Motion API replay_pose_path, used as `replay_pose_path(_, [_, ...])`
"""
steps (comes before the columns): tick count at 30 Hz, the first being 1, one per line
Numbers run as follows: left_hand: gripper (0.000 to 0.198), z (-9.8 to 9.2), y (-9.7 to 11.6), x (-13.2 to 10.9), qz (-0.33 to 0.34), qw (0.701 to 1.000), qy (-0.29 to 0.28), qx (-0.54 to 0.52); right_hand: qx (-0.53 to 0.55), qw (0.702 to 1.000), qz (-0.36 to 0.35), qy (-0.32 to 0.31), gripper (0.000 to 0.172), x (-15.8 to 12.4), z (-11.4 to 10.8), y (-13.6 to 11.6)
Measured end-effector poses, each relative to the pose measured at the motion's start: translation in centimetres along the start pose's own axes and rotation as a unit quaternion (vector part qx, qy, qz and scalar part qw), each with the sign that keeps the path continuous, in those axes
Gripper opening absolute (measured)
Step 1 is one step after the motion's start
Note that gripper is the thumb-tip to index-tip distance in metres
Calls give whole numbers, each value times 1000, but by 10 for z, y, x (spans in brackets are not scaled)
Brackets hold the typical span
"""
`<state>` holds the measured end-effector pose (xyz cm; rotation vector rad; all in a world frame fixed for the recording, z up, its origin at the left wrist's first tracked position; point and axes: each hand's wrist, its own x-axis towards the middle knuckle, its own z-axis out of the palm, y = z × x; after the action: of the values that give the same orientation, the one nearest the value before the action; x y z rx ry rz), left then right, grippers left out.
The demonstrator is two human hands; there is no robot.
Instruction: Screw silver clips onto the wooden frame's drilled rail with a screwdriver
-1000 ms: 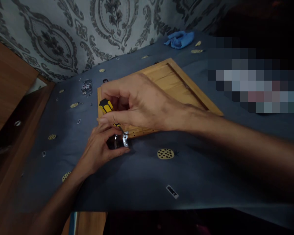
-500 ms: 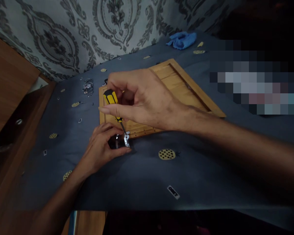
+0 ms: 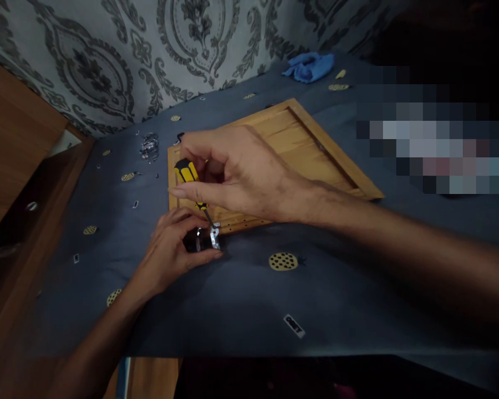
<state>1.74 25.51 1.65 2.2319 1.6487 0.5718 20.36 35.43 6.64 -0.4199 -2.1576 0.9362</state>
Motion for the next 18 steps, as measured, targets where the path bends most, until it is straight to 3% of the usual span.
replay_pose_path(4, [30,0,1,0,-6,1000,1,3,6,999,-20,-37,24,0,-6,-2])
replay_pose_path(8, [32,-1,2,0,-21,1000,1,9,56,991,-35,-115,6,-1,-18,-7])
replay_pose_path(12, [32,-2,1,-1,-23,1000,-2,8,76,977,-9,-197,7,0,-28,-14])
replay_pose_path(18, [32,-1,0,-1,-21,1000,-1,11,39,990,-22,-135,27,0,-24,-11])
